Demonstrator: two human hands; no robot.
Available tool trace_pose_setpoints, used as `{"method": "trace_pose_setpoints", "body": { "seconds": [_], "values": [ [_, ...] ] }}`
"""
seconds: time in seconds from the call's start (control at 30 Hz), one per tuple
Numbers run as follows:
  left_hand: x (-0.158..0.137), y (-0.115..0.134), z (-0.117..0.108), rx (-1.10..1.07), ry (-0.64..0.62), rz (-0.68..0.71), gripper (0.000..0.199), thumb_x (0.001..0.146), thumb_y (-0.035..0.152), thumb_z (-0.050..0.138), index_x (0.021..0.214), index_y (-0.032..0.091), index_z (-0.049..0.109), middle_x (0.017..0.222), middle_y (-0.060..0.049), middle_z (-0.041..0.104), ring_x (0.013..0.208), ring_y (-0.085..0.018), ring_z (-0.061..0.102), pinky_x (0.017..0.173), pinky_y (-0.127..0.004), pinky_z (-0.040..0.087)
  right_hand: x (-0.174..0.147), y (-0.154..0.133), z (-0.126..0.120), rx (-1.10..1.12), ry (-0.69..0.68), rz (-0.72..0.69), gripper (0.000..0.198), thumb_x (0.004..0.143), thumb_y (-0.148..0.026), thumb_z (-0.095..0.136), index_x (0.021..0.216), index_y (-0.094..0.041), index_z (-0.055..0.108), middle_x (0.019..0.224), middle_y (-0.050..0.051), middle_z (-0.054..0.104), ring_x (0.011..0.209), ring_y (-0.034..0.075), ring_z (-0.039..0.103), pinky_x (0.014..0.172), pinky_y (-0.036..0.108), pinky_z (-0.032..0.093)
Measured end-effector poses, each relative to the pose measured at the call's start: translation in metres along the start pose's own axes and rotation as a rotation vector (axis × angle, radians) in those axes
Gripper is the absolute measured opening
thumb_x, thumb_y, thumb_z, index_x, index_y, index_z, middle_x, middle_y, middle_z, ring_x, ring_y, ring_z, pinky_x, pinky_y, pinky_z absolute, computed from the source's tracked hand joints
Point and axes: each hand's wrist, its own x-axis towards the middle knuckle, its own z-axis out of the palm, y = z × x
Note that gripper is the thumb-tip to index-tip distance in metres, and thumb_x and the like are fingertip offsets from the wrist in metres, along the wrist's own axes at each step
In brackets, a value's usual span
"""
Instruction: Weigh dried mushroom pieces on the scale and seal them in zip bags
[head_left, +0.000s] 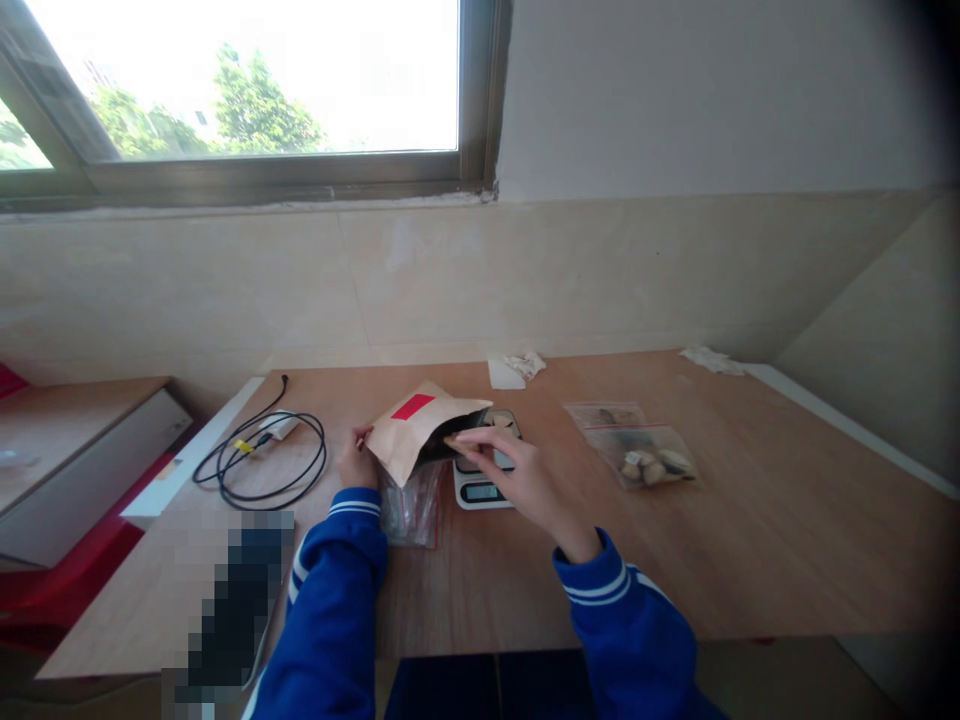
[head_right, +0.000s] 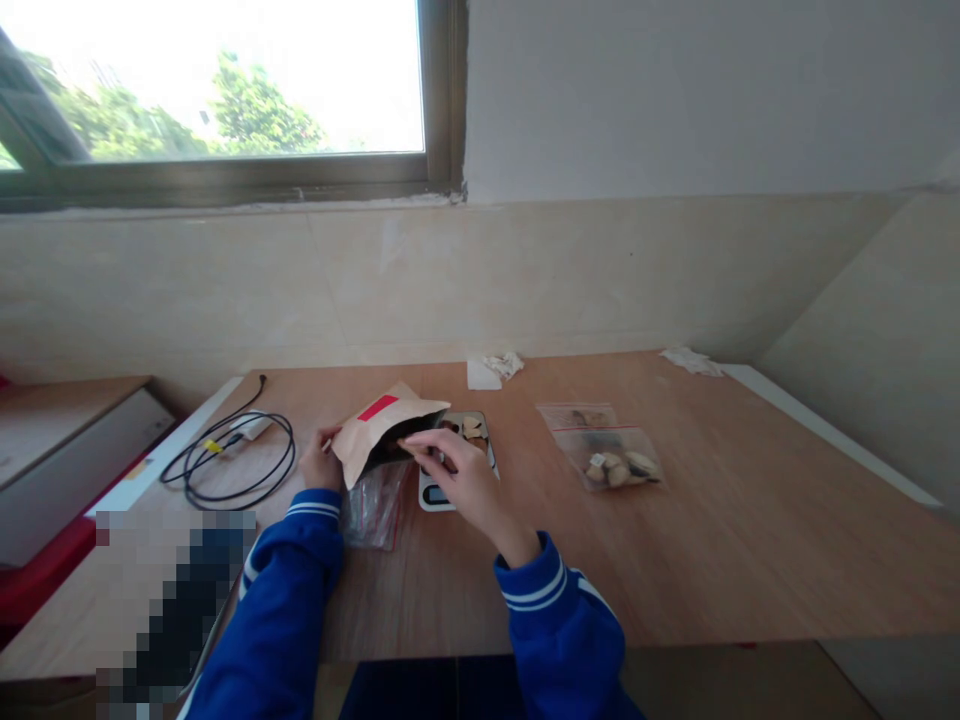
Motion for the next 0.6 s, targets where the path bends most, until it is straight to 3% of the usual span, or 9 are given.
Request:
{"method": "trace_pose_setpoints", "body": {
  "seconds": [0.1, 0.17, 0.47, 0.6],
  "values": [
    [0.001, 0.001, -0.002, 0.046, 0.0, -0.01, 0.02, 0.072, 0.027, 0.058, 0.088, 0.017, 0.066, 0.087, -0.007, 0.072, 0.084, -0.024, 0.067, 0.08, -0.039, 0.053, -0.011, 0.007, -0.005, 0.052, 0.209, 0.107, 0.025, 0.092, -0.034, 0.052, 0.108, -0.021, 0.065, 0.11, 0.008, 0.069, 0.102, 0.02, 0.065, 0.089, 0.034, 0.053],
    [0.002, 0.001, -0.003, 0.084, -0.005, -0.014, 0.021, 0.07, 0.025, 0.059, 0.088, 0.018, 0.065, 0.086, -0.007, 0.072, 0.082, -0.023, 0.067, 0.079, -0.037, 0.053, -0.018, 0.015, -0.004, 0.065, 0.246, 0.156, 0.025, 0.092, -0.035, 0.053, 0.107, -0.021, 0.065, 0.11, 0.008, 0.07, 0.101, 0.02, 0.066, 0.088, 0.034, 0.053],
    [0.003, 0.003, -0.002, 0.143, 0.037, -0.039, 0.023, 0.066, 0.037, 0.069, 0.082, 0.021, 0.063, 0.079, -0.004, 0.072, 0.078, -0.023, 0.067, 0.074, -0.035, 0.051, -0.025, 0.059, 0.036, -0.259, 0.077, 0.007, 0.02, 0.09, -0.018, 0.05, 0.1, -0.022, 0.067, 0.104, 0.007, 0.07, 0.104, 0.022, 0.063, 0.092, 0.042, 0.05],
    [0.004, 0.002, -0.002, 0.164, 0.023, -0.046, 0.024, 0.069, 0.039, 0.068, 0.083, 0.021, 0.063, 0.081, -0.006, 0.072, 0.078, -0.024, 0.067, 0.075, -0.035, 0.051, -0.025, 0.074, 0.039, -0.416, 0.032, -0.038, 0.019, 0.089, -0.014, 0.05, 0.093, -0.021, 0.066, 0.106, 0.008, 0.07, 0.112, 0.024, 0.059, 0.097, 0.047, 0.046]
  ]
}}
